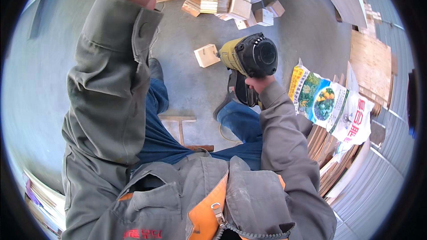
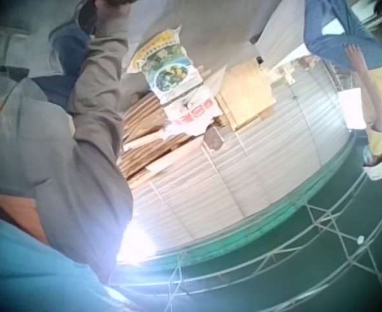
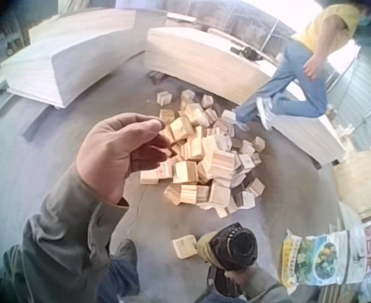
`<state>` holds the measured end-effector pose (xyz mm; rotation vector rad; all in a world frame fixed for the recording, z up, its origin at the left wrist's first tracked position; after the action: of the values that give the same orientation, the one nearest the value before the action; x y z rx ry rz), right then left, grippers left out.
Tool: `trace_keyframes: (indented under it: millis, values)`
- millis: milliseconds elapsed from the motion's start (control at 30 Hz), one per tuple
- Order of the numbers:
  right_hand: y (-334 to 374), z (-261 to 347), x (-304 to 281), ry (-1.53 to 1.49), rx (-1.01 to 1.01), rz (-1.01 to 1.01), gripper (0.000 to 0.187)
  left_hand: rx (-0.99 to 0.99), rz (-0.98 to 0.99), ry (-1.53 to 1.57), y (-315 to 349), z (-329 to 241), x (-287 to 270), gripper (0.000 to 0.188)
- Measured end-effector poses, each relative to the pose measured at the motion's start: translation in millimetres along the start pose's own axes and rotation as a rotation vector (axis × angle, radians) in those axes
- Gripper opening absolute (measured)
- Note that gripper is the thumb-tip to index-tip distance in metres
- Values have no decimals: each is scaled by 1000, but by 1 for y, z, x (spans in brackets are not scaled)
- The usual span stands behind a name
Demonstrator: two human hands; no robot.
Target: The person sits on a low stool and uses a pneumatic nail gun to fasten small wooden blocks together. They pick up blocks from a pile on the floor, align them, and drive nails into them one at a time, then place the finished units aside.
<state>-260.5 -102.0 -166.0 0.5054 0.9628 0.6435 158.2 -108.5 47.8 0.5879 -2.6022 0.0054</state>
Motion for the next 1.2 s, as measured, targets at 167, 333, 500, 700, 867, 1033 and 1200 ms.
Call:
trace_keyframes:
  millis: [167,333,500,700,867,1033,1200]
  values:
    - [-13,-3,30,-68,-65,-13,32,143,54,-31,7,-8,2,23]
    - [-32,-22,49,63,-69,-36,52,226,76,-109,12,-12,-1,26]
    - [-33,-28,50,269,-161,-67,63,237,129,-77,6,-3,4,25]
    - [-30,-40,66,234,-280,52,77,172,135,-222,4,0,13,24]
    - [-35,-37,77,-319,-161,198,78,227,164,-279,11,-8,12,25]
    - [-31,-30,60,-214,-298,133,79,348,140,-388,25,-5,22,25]
    - [-35,-21,64,-266,-373,170,81,308,247,-393,22,-8,14,23]
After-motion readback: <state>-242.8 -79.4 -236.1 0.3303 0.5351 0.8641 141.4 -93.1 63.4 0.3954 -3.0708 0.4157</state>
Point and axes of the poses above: each hand's wrist, its own y-axis away from the middle knuckle, its own x-axis out of the palm, z = x × y, the point moved 5 cm from there along -y, towards the middle knuckle, and after that the axes turned 5 degrees about y, right-handed, at the moved point
